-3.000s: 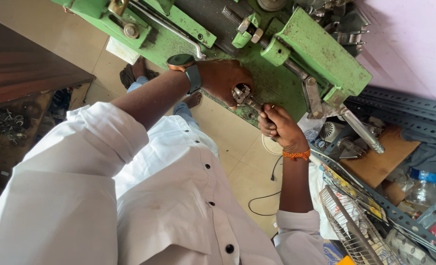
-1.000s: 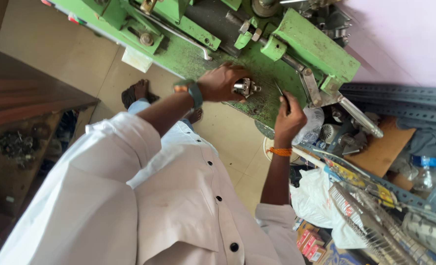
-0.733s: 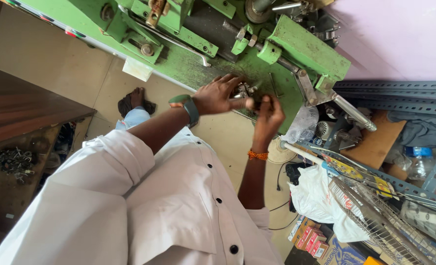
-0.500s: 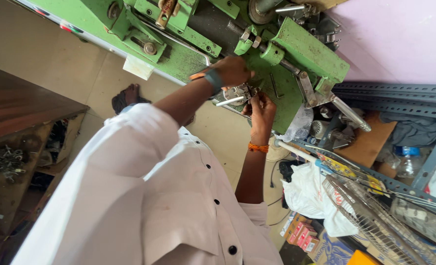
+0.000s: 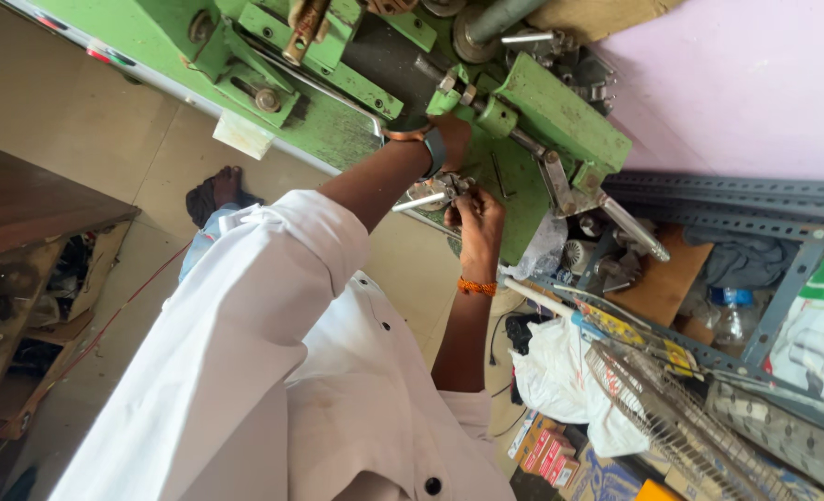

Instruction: The person places small white insulating pieces into the slots of a motor stator on a workbench. They then move to a green press machine, position the stator, and use a metal tool to press the pieces into place.

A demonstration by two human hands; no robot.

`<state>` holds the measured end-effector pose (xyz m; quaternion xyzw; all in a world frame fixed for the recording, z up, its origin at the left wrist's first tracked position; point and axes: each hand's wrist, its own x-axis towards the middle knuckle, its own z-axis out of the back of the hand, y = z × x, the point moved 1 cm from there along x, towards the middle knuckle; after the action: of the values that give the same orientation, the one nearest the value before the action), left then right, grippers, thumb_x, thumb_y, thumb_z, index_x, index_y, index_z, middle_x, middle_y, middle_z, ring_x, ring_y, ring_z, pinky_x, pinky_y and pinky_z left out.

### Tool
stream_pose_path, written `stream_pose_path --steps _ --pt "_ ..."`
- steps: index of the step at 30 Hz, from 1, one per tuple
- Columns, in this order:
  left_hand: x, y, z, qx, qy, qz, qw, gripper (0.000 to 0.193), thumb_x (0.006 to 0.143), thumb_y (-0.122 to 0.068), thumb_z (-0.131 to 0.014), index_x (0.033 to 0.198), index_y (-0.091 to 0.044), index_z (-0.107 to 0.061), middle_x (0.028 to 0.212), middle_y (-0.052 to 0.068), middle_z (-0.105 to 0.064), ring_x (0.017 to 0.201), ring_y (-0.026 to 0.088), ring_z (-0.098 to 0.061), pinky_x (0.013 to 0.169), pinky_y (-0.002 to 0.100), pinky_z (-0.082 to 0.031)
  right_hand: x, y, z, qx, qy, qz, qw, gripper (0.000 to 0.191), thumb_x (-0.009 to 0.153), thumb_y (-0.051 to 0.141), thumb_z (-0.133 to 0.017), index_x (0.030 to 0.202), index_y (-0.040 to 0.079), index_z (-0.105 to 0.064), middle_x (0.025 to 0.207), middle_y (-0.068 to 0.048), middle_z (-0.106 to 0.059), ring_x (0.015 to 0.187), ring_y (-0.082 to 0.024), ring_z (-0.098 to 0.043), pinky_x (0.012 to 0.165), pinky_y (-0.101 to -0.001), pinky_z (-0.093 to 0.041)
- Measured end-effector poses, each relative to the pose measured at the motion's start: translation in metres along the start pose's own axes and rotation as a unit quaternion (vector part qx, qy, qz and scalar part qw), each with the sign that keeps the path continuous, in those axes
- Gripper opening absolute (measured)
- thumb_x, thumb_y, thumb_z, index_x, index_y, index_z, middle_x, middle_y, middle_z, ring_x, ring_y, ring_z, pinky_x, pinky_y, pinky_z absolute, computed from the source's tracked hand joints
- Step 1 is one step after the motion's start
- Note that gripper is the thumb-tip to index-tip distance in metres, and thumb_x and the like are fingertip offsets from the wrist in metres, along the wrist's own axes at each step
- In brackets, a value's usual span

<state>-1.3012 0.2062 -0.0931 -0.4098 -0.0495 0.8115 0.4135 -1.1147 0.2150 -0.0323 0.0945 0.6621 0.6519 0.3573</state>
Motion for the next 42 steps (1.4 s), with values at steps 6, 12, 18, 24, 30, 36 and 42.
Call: stream_pose_path --steps 6,12,18,24,30,36,42 --pt "0.004 0.001 0.009 -0.021 0.002 0.009 1.0 0.027 0.092 -0.024 -0.063 0.102 0.0 -0.075 0.097 0.019 -0.076 0.086 0.032 -0.077 0.071 0.046 -0.061 -0.009 0.015 0.005 0.101 0.067 0.046 0.992 0.021 0.103 0.014 -0.06 0.114 -0.002 -0.066 0.087 -0.003 -0.066 0.071 -0.011 -0.063 0.061 -0.0272 -0.056" --pt "0.001 0.001 0.015 -0.035 -0.003 0.011 0.999 0.029 0.093 -0.025 -0.063 0.103 -0.001 -0.074 0.097 0.019 -0.076 0.087 0.032 -0.077 0.072 0.047 -0.06 -0.002 0.017 0.001 -0.016 0.034 0.016 0.999 0.018 0.103 0.017 -0.06 0.098 0.0 -0.064 0.081 -0.003 -0.064 0.064 -0.011 -0.064 0.056 -0.0275 -0.056" --pt "0.0 -0.007 0.015 -0.036 -0.008 0.013 0.999 0.03 0.093 -0.027 -0.063 0.104 -0.001 -0.074 0.098 0.019 -0.076 0.088 0.032 -0.076 0.073 0.047 -0.06 0.002 0.01 0.005 0.022 0.086 0.037 0.995 0.017 0.104 0.015 -0.065 0.098 -0.001 -0.066 0.083 -0.004 -0.065 0.068 -0.01 -0.06 0.059 -0.0257 -0.05" --pt "0.001 -0.013 0.016 -0.031 -0.016 0.01 0.999 0.031 0.093 -0.028 -0.063 0.105 -0.001 -0.073 0.098 0.018 -0.075 0.088 0.032 -0.076 0.074 0.048 -0.059 -0.012 0.023 0.006 0.068 0.068 0.042 0.994 0.026 0.101 0.024 -0.066 0.109 -0.001 -0.067 0.087 -0.003 -0.068 0.067 -0.01 -0.062 0.058 -0.0261 -0.052" --pt "-0.001 -0.009 0.021 -0.042 -0.021 0.012 0.999 0.033 0.094 -0.03 -0.063 0.106 -0.001 -0.073 0.098 0.018 -0.075 0.089 0.032 -0.076 0.075 0.049 -0.059 -0.003 0.011 -0.007 -0.007 -0.029 0.02 0.999 0.029 0.104 0.028 -0.063 0.095 0.001 -0.063 0.074 -0.004 -0.065 0.055 -0.011 -0.061 0.048 -0.0252 -0.048" --pt "-0.004 0.004 0.022 -0.062 -0.016 0.016 0.998 0.034 0.094 -0.032 -0.063 0.107 -0.001 -0.073 0.098 0.018 -0.075 0.089 0.032 -0.075 0.076 0.05 -0.058 0.009 0.0 0.006 0.0 0.043 0.026 0.999 0.018 0.101 0.018 -0.067 0.096 0.001 -0.064 0.077 -0.004 -0.066 0.058 -0.011 -0.061 0.05 -0.025 -0.048" --pt "-0.007 0.013 0.026 -0.07 -0.011 0.012 0.997 0.036 0.094 -0.033 -0.063 0.108 -0.001 -0.072 0.098 0.018 -0.075 0.09 0.032 -0.075 0.077 0.051 -0.057 0.005 0.01 0.004 -0.009 0.048 0.028 0.998 0.019 0.102 0.023 -0.06 0.102 0.005 -0.066 0.081 -0.001 -0.066 0.061 -0.009 -0.062 0.052 -0.024 -0.051"
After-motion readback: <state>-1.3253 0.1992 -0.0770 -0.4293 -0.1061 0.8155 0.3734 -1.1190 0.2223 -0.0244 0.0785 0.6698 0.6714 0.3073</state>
